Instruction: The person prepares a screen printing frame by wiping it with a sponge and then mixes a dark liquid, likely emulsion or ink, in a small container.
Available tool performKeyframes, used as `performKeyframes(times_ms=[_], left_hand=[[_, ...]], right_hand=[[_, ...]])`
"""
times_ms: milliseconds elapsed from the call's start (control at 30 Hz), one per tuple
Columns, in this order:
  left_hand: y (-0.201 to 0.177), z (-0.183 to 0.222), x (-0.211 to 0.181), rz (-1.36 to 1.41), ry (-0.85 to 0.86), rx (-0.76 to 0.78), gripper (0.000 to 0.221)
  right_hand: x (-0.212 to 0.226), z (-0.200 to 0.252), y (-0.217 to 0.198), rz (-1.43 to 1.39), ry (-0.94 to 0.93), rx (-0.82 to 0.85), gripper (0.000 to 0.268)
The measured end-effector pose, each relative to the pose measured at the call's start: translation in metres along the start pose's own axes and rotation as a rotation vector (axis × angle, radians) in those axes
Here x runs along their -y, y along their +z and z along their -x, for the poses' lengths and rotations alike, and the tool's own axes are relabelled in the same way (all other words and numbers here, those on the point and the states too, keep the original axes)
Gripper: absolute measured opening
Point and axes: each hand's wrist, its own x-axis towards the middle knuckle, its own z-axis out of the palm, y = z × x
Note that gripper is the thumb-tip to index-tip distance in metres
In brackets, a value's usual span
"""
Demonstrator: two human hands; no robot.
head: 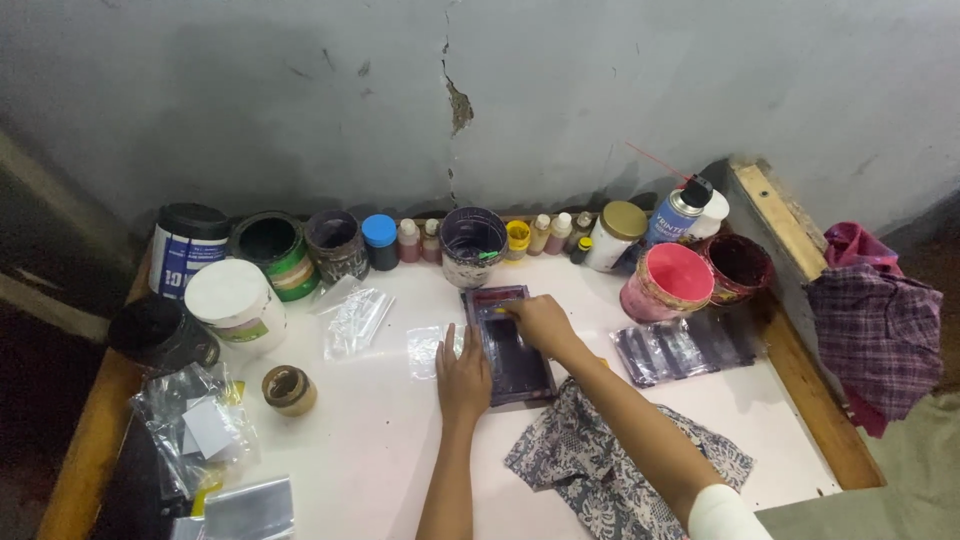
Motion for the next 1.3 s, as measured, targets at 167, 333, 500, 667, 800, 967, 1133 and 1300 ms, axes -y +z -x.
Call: performKeyframes(times_ms=[167, 333, 500, 667, 800, 967, 1133, 1300], left_hand=[[0.002, 0.000, 0.001, 0.023, 0.005, -0.010, 0.053], [0.005, 0.000, 0.003, 0.006, 0.021, -0.025, 0.053], [0.007, -0.001, 0.005, 0.008, 0.006, -0.016, 0.052], [0.011, 0.001, 0.006, 0.006, 0.015, -0.025, 0.052], [0.010, 0.000, 0.004, -0.010, 0.021, -0.046, 0.050], [0.012, 0.001, 0.004, -0.046, 0.022, -0.052, 0.051], [0.016, 0.000, 0.008, -0.067, 0.044, -0.111, 0.050], [0.028, -0.004, 0.016, 0.017, 0.171, -0.410, 0.055]], right_hand=[[0.019, 0.003, 0.007, 0.043, -0.039, -0.129, 0.020], [0.009, 0.022, 0.047, 0.081, -0.069, -0.181, 0.019], [0.019, 0.057, 0.051, 0.035, -0.109, -0.202, 0.019], [0.028, 0.087, 0.045, 0.033, -0.123, -0.191, 0.016], [0.041, 0.105, 0.020, 0.020, -0.135, -0.148, 0.016], [0.057, 0.119, -0.022, 0.003, -0.099, 0.046, 0.013], [0.040, 0.122, 0.005, -0.034, -0.131, 0.139, 0.013], [0.029, 0.126, 0.024, -0.209, -0.098, 0.169, 0.020]])
